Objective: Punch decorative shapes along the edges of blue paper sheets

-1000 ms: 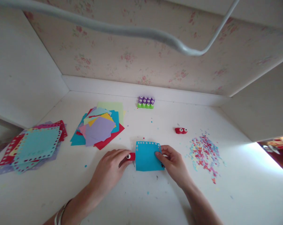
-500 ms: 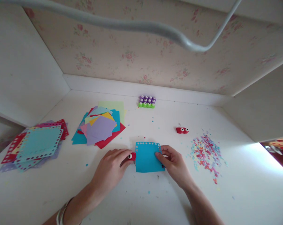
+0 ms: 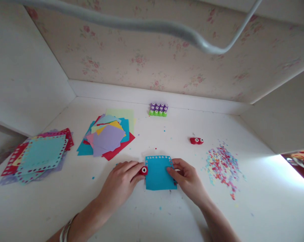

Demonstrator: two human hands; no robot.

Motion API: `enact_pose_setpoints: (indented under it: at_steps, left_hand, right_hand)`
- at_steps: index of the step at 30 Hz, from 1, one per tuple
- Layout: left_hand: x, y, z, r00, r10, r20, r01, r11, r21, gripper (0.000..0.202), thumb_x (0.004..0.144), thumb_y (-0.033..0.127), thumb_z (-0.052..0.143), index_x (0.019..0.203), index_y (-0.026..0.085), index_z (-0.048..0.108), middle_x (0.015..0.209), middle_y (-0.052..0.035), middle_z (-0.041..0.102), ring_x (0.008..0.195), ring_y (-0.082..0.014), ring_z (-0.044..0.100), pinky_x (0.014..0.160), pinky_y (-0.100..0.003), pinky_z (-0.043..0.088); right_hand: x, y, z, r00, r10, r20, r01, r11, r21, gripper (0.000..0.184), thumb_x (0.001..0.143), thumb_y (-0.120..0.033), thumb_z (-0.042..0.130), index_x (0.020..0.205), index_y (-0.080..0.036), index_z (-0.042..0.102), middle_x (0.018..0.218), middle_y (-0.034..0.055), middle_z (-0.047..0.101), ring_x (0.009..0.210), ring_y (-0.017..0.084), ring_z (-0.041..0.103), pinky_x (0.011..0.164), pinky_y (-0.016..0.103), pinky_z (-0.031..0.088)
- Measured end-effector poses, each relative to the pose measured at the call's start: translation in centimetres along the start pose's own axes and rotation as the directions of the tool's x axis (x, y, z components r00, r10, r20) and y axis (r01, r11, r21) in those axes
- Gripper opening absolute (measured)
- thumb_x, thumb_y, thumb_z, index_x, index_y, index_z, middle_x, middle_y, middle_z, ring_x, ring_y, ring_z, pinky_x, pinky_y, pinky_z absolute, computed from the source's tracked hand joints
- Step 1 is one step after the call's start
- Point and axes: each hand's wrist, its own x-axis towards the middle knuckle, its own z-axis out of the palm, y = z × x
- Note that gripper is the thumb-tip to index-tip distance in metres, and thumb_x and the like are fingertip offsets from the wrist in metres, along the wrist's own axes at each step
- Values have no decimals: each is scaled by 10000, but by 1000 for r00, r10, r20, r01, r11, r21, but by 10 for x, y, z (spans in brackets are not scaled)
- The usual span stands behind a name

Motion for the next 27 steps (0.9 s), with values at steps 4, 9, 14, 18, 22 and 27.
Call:
enact_pose_setpoints:
  at_steps: [4,9,14,18,22,27]
  left_hand:
    - [-1,0,0,1000,-11,-4,11,1000,-13,270,899,278,698,1160,223,662,1085,-56,729,962,-255,690,853,-425,570]
    - [-2,2,-5,997,-77,10,77,997,-32,300,892,297,705,1181,239,648,1130,-47,711,1013,-256,672,887,-429,562]
    - [-1,1,-5,995,-89,43,91,995,-46,246,917,285,676,1160,253,652,1111,-33,708,986,-238,669,885,-416,554]
    - [-1,1,-3,996,-76,45,78,995,-59,194,953,264,625,1146,254,644,1085,-31,708,957,-228,666,872,-417,547]
    - [0,2,-3,996,-79,31,81,994,-70,162,965,287,608,1122,259,635,1055,-28,708,927,-230,671,840,-418,549]
    - [2,2,-3,997,-69,22,70,996,-52,149,984,307,574,1117,262,623,1041,-28,710,898,-230,676,816,-414,549]
  right_hand:
    - [0,5,0,999,-20,50,24,996,-80,320,897,-479,636,1074,-215,605,855,16,664,585,126,581,498,253,466]
    - [-2,5,-4,959,-265,-97,166,809,-564,462,873,-471,663,1263,-237,582,1136,107,677,762,218,665,656,384,574]
    - [-2,6,-2,845,-507,172,421,432,-798,503,926,-414,617,1400,-279,521,1467,99,507,1338,321,471,1076,556,436]
    - [-1,10,3,836,-445,321,477,301,-826,464,953,-405,581,1405,-317,525,1484,45,511,1365,310,463,1135,626,340]
    - [-1,10,4,835,-436,335,475,266,-839,454,959,-427,568,1398,-314,535,1497,28,495,1380,310,450,1132,626,349]
    - [-1,9,2,832,-432,349,483,251,-839,458,951,-434,579,1393,-321,541,1497,15,494,1382,316,447,1127,625,361]
